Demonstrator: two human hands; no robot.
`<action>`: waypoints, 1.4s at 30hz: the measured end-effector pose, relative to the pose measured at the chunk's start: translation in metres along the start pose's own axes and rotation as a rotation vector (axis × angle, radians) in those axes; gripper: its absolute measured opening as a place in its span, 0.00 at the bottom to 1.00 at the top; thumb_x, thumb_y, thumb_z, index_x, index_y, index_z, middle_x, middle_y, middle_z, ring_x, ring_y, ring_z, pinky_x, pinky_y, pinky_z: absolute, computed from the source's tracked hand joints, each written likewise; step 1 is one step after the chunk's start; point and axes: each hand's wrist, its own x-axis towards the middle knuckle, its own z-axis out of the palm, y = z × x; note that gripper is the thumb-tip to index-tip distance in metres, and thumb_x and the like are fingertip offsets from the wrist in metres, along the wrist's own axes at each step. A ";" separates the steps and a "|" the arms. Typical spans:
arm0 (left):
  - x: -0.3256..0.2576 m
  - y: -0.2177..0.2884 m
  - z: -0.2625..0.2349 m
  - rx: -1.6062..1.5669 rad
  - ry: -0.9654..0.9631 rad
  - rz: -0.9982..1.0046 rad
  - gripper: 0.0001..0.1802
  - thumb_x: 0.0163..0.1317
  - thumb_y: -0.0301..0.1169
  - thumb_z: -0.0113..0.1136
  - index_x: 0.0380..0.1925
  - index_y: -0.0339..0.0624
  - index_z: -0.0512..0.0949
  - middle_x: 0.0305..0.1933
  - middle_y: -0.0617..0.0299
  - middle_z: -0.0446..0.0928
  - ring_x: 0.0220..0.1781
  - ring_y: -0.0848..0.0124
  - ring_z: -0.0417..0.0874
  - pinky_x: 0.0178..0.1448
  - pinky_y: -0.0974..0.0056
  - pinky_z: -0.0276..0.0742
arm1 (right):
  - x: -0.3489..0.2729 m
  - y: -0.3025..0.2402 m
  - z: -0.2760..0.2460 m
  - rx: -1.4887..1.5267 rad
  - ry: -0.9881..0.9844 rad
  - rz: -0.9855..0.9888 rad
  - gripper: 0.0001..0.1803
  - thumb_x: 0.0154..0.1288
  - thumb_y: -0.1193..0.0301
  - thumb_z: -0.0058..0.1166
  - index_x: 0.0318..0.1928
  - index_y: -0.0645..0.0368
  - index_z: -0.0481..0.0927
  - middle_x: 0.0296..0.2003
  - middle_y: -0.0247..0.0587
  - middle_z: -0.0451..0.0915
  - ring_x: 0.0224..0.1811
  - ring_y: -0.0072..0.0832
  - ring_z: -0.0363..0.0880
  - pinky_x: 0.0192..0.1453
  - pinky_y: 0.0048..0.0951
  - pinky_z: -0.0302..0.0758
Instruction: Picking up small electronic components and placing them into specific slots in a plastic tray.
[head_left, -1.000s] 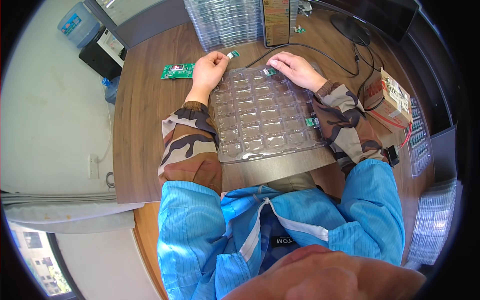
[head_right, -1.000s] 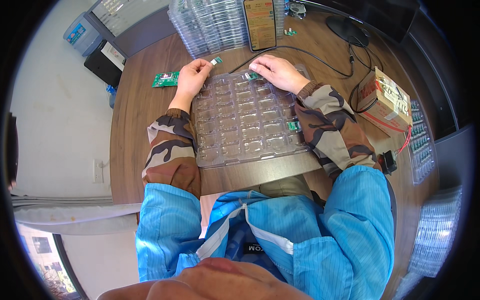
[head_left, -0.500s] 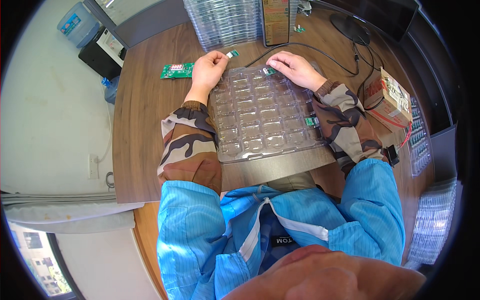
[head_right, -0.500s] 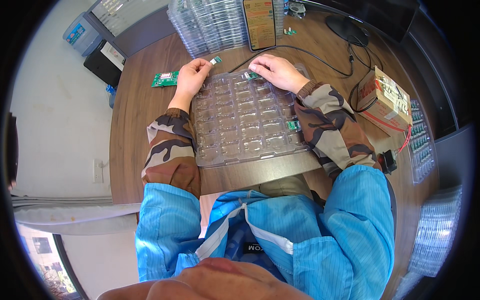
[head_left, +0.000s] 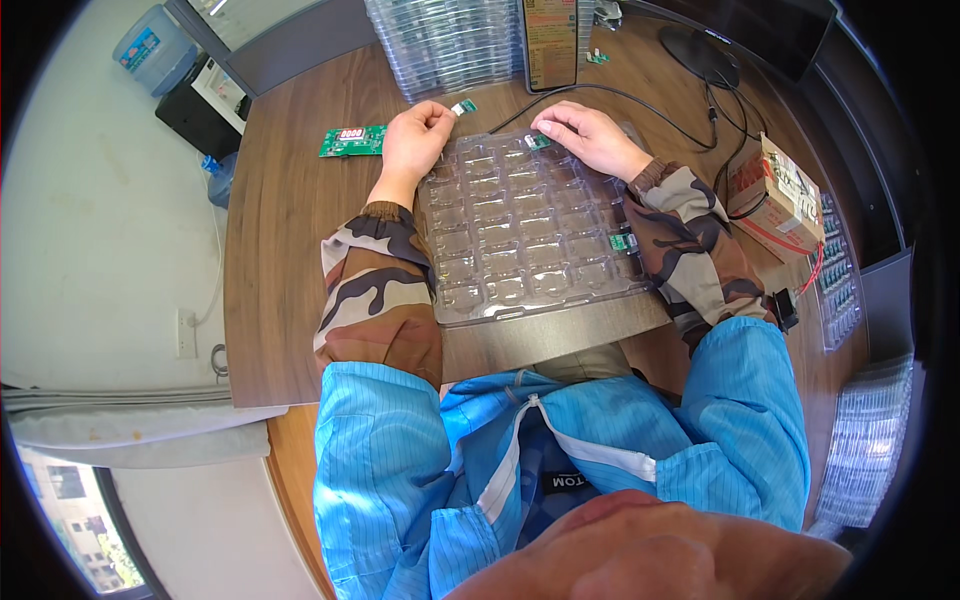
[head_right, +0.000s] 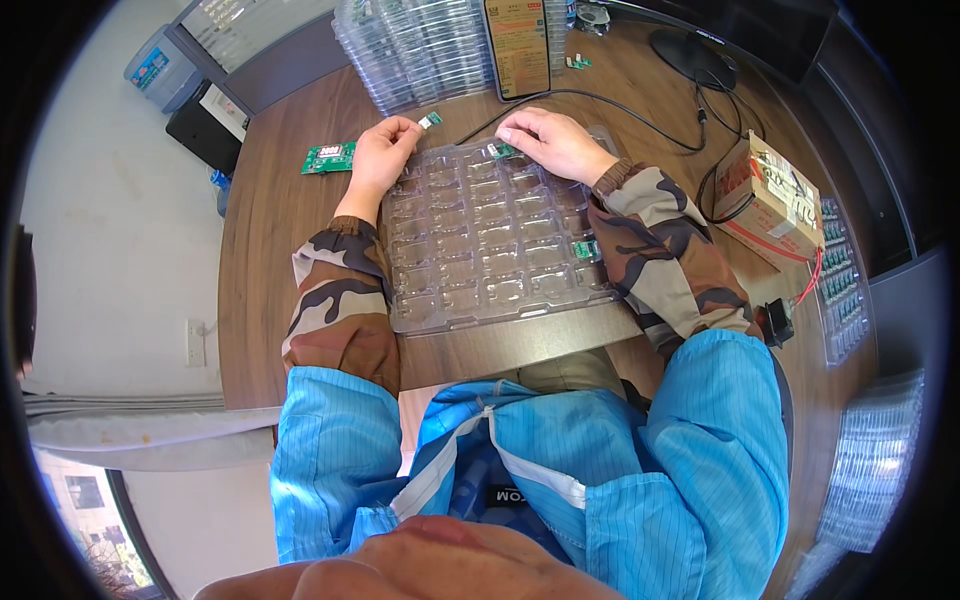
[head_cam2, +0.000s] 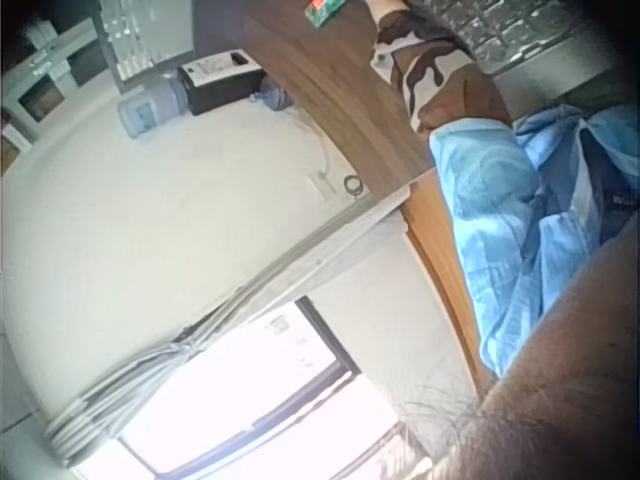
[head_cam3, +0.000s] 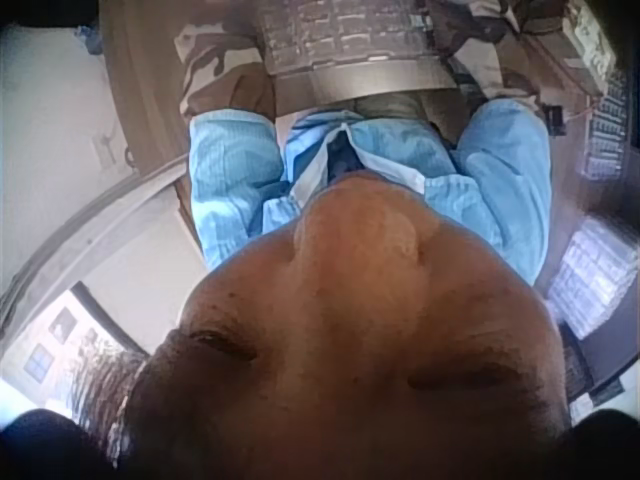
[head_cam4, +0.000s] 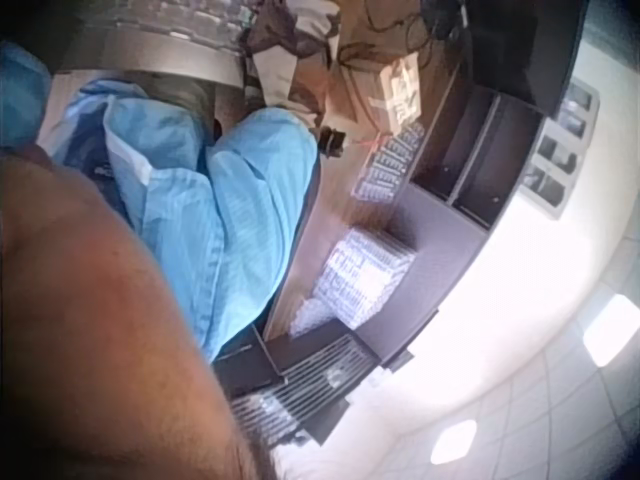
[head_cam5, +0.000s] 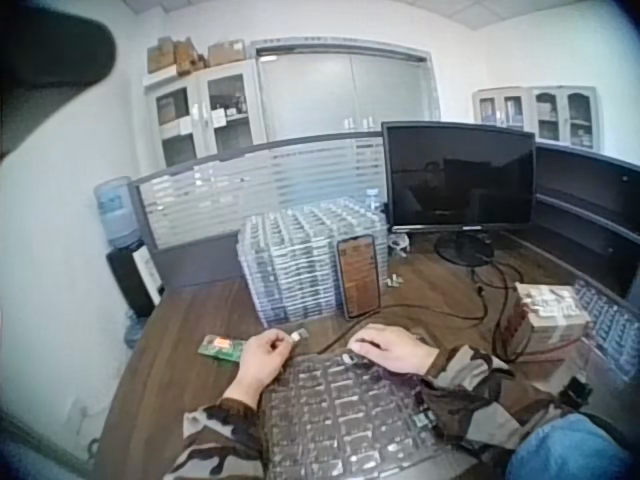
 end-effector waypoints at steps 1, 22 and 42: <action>0.000 -0.001 0.000 0.001 0.001 0.000 0.11 0.50 0.39 0.56 0.26 0.43 0.78 0.18 0.64 0.74 0.20 0.74 0.72 0.28 0.68 0.67 | 0.000 0.000 0.000 -0.004 0.001 -0.009 0.16 0.63 0.61 0.42 0.40 0.60 0.74 0.36 0.42 0.75 0.39 0.35 0.72 0.44 0.29 0.68; -0.001 -0.001 -0.002 0.014 -0.002 -0.008 0.11 0.50 0.38 0.56 0.26 0.43 0.78 0.19 0.64 0.75 0.21 0.74 0.72 0.29 0.68 0.67 | 0.002 -0.001 0.000 -0.004 -0.017 -0.007 0.14 0.64 0.64 0.39 0.40 0.60 0.74 0.37 0.42 0.75 0.41 0.36 0.72 0.46 0.29 0.68; 0.006 -0.010 0.005 -0.128 -0.029 0.029 0.10 0.52 0.35 0.57 0.25 0.38 0.77 0.16 0.70 0.72 0.19 0.82 0.67 0.25 0.73 0.64 | -0.214 -0.105 -0.112 -1.082 0.075 0.421 0.09 0.48 0.74 0.51 0.34 0.59 0.72 0.34 0.40 0.72 0.36 0.39 0.72 0.37 0.35 0.71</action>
